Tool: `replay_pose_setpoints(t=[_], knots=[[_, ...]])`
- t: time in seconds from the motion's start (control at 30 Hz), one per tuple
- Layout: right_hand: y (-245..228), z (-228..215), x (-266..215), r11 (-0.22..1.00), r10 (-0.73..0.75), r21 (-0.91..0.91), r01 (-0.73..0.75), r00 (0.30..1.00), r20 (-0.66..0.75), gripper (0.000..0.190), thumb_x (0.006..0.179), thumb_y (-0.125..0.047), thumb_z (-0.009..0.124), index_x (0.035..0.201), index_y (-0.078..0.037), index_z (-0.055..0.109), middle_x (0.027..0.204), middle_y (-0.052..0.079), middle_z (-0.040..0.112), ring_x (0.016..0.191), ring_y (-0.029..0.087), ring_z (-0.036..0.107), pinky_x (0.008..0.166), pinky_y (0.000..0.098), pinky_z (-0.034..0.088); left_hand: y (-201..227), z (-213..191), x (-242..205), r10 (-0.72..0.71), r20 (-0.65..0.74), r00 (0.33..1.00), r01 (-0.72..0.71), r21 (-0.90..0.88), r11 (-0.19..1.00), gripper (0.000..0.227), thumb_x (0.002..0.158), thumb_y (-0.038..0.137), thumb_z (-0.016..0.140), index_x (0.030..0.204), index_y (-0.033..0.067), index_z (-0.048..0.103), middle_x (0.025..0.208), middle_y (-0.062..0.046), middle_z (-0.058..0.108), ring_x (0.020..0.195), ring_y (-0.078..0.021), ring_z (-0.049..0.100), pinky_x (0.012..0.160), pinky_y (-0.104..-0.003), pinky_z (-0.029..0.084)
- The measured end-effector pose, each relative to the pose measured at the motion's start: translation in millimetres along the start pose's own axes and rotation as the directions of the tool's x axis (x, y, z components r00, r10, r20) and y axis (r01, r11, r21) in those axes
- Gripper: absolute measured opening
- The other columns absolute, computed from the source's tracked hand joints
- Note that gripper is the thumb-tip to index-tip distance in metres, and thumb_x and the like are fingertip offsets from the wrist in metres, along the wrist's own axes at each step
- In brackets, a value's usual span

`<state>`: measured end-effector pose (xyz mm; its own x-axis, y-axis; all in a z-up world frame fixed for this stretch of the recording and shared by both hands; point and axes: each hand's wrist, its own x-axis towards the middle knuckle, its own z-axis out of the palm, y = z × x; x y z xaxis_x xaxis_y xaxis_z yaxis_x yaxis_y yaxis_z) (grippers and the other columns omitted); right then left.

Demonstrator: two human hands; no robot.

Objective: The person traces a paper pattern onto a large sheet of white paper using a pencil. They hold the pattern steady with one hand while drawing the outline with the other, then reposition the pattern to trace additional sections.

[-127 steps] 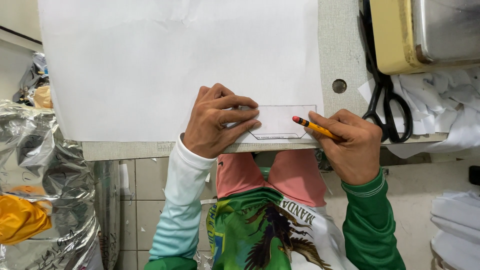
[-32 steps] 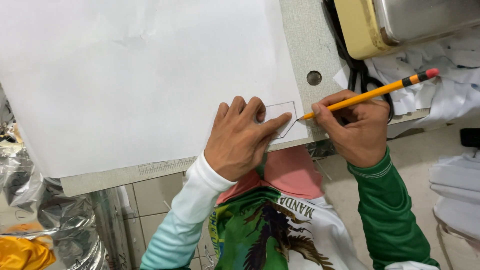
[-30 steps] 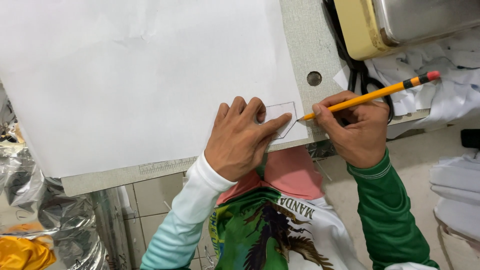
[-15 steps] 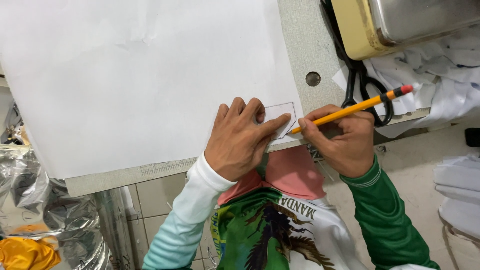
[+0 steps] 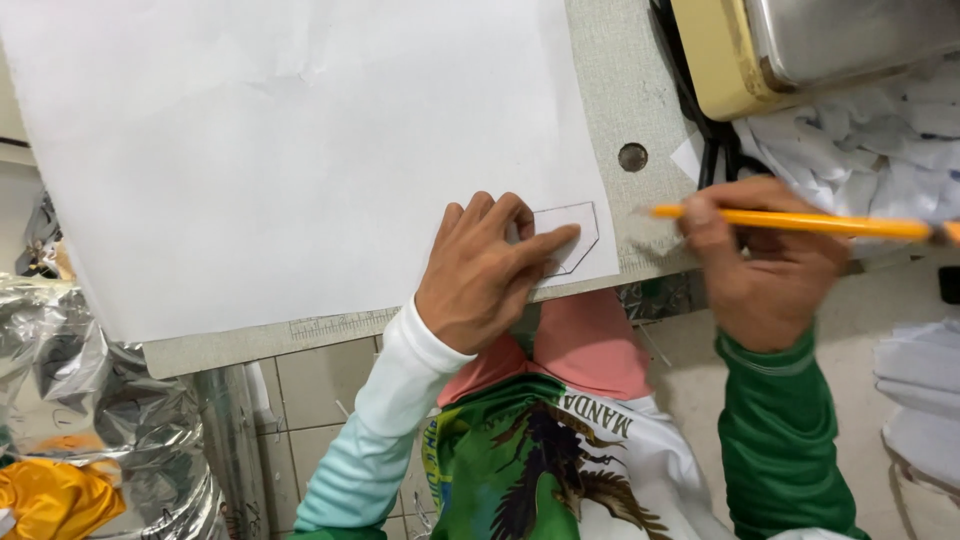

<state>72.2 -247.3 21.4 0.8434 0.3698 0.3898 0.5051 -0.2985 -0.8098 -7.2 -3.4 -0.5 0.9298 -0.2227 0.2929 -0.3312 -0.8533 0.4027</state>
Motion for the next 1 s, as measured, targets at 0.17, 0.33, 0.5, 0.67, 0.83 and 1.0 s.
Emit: replay_pose_setpoints(t=[0.17,0.33,0.5,0.67,0.83,1.0], knots=[[-13,-16,17,0.918,-0.354,-0.194,0.347,0.935,-0.005,0.023,0.110,0.007,0.049,0.109,0.023,0.065,0.110,0.037,0.065,0.112,0.053,0.066,0.110,0.0614,0.057,-15,-25,-12,-0.281,-0.408,0.869,0.178,-0.273,0.945,0.036,0.096,0.007,0.079,0.130,0.0132,0.069,0.106,-0.008,0.060,0.093,-0.0250,0.057,0.082,-0.037,0.047],[9,11,18,0.877,-0.387,-0.188,0.441,0.883,0.266,0.030,0.102,0.006,0.053,0.124,-0.002,0.071,0.100,0.016,0.063,0.090,0.031,0.059,0.089,0.0467,0.043,-38,-55,-28,-0.299,-0.419,0.858,0.269,-0.130,0.954,0.021,0.100,0.009,0.072,0.121,0.0119,0.072,0.114,-0.009,0.064,0.104,-0.0290,0.059,0.088,-0.042,0.045],[34,39,27,0.763,-0.276,-0.375,0.526,0.791,0.546,0.052,0.093,-0.011,0.065,0.139,-0.034,0.068,0.110,0.007,0.055,0.094,0.030,0.051,0.083,0.0451,0.025,-70,-39,-46,-0.337,-0.346,0.876,0.330,-0.080,0.941,0.019,0.099,0.012,0.070,0.115,0.0225,0.074,0.124,0.000,0.066,0.119,-0.0244,0.055,0.091,-0.044,0.034],[40,43,30,0.846,-0.331,-0.291,0.447,0.868,0.370,0.042,0.097,0.009,0.063,0.128,-0.016,0.077,0.103,0.016,0.053,0.093,0.034,0.050,0.086,0.0504,0.041,-72,-36,-45,-0.297,-0.408,0.863,0.294,-0.072,0.953,0.021,0.100,0.006,0.068,0.114,0.0205,0.074,0.121,-0.002,0.068,0.114,-0.0240,0.058,0.090,-0.043,0.037],[40,42,31,0.899,-0.302,-0.240,0.366,0.915,0.267,0.050,0.094,0.014,0.055,0.132,-0.008,0.077,0.094,0.015,0.052,0.081,0.036,0.058,0.077,0.0435,0.051,-74,-42,-44,-0.369,-0.328,0.870,0.316,-0.206,0.926,0.025,0.101,0.004,0.063,0.117,0.0163,0.078,0.119,-0.005,0.067,0.119,-0.0256,0.056,0.099,-0.040,0.037],[47,41,32,0.895,-0.397,-0.202,0.398,0.917,0.046,0.036,0.100,0.013,0.062,0.129,-0.001,0.078,0.094,0.017,0.054,0.075,0.037,0.060,0.072,0.0426,0.054,-88,-32,-47,-0.299,-0.376,0.877,0.255,-0.163,0.953,0.019,0.101,0.009,0.067,0.114,0.0166,0.078,0.116,-0.004,0.067,0.116,-0.0251,0.059,0.097,-0.039,0.037]])
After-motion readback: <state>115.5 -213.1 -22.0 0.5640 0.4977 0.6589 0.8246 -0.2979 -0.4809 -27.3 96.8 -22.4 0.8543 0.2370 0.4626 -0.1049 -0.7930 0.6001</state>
